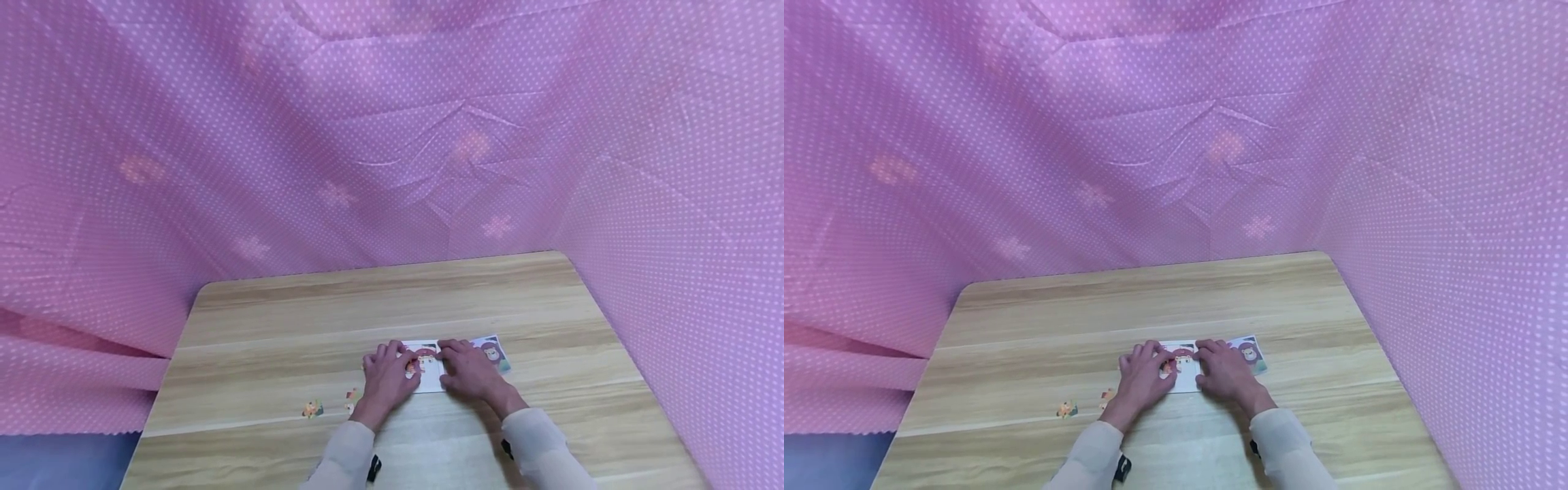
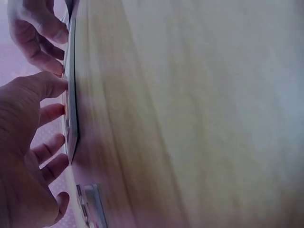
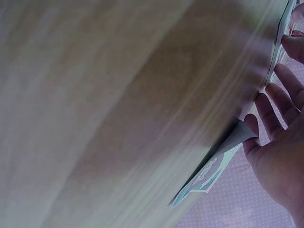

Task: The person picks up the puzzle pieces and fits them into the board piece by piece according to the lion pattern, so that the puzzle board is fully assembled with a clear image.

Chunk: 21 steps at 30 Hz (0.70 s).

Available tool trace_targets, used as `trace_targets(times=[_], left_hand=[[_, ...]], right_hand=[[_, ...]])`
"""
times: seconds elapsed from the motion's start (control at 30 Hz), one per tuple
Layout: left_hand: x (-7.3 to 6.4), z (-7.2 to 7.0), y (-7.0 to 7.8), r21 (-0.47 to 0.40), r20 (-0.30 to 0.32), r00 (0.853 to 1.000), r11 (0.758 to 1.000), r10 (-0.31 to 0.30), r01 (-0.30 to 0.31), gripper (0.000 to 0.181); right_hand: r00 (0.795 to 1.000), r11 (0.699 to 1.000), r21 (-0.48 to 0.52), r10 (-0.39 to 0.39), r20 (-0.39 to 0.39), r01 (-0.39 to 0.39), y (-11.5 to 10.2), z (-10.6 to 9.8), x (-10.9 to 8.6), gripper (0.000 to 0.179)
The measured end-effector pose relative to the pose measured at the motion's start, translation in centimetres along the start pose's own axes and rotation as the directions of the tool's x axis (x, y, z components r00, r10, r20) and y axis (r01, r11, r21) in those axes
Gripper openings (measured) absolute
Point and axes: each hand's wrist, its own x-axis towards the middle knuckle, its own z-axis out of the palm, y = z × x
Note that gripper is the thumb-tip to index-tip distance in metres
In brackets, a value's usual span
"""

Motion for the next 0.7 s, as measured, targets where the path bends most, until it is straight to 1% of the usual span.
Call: trace_targets(times=[0.13,0.3,0.4,0.57,0.7], left_hand=[[0.2,-0.3,0.0,-0.026,0.037,0.999,1.0,-0.008,0.009,0.031],[0.2,-0.9,-0.5,-0.099,0.073,0.997,0.995,0.007,0.0,0.027],[0.0,-1.0,-0.9,-0.141,0.089,0.996,0.99,0.008,0.005,0.025],[-0.3,-1.1,-1.6,-0.183,0.078,0.997,0.983,-0.012,0.026,0.03],[-0.6,-1.5,-2.2,-0.212,0.055,0.997,0.976,-0.046,0.057,0.033]], right_hand=[[1.0,1.0,0.005,0.006,0.007,-0.006,0.2,-0.1,0.2,0.047],[0.999,0.999,0.027,0.025,0.028,-0.026,0.3,-0.2,0.2,0.047],[0.999,0.999,0.027,0.022,0.029,-0.023,0.3,-0.1,0.2,0.047],[1.0,1.0,0.023,0.02,0.024,-0.02,0.2,0.0,0.3,0.048],[0.999,0.999,0.035,0.028,0.026,-0.029,0.2,-0.2,0.3,0.049]])
